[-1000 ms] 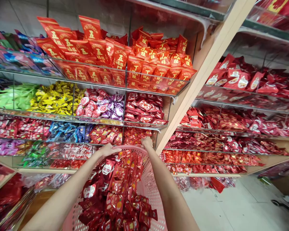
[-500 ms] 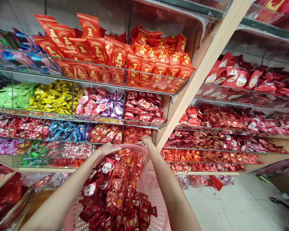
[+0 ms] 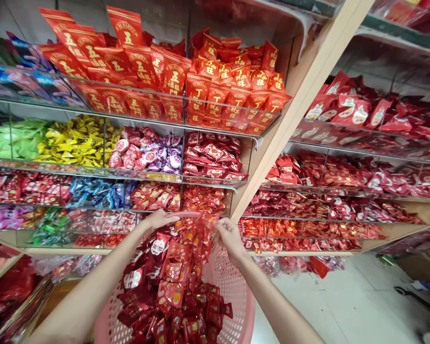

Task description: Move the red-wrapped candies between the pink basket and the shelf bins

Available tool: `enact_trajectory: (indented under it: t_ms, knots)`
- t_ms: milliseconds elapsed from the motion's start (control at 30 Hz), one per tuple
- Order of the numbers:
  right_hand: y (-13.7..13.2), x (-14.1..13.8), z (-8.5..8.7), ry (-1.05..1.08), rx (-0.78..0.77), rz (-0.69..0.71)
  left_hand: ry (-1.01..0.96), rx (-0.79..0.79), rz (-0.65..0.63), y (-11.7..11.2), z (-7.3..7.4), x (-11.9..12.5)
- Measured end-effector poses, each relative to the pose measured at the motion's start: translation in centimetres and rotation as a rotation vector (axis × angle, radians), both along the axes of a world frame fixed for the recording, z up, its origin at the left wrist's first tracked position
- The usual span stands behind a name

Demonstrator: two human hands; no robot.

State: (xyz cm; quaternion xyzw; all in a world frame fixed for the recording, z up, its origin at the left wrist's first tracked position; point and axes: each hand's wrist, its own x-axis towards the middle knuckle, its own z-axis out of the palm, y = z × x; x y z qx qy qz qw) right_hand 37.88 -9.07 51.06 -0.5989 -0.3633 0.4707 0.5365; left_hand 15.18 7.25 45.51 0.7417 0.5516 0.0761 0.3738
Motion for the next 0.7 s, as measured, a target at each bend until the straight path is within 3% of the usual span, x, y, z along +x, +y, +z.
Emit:
enact_trajectory:
  t_ms: [133,333,533,700]
  knots:
    - [-4.1,-3.0,-0.5,0.038,-0.131,0.254,0.001,0.004,-0.004,-0.1,0.1,0.0]
    - [-6.6,-6.2,-4.0,0.066,-0.265,0.491,0.000,0.018,0.008,-0.1,-0.1,0.0]
    - [-7.0,-7.1,-7.0,0.022,-0.279,0.532,0.028,0.037,-0.013,0.0,-0.1,0.0]
    - [-7.4,-8.1,-8.0,0.016,-0.325,0.482,0.022,0.024,-0.012,0.0,-0.1,-0.1]
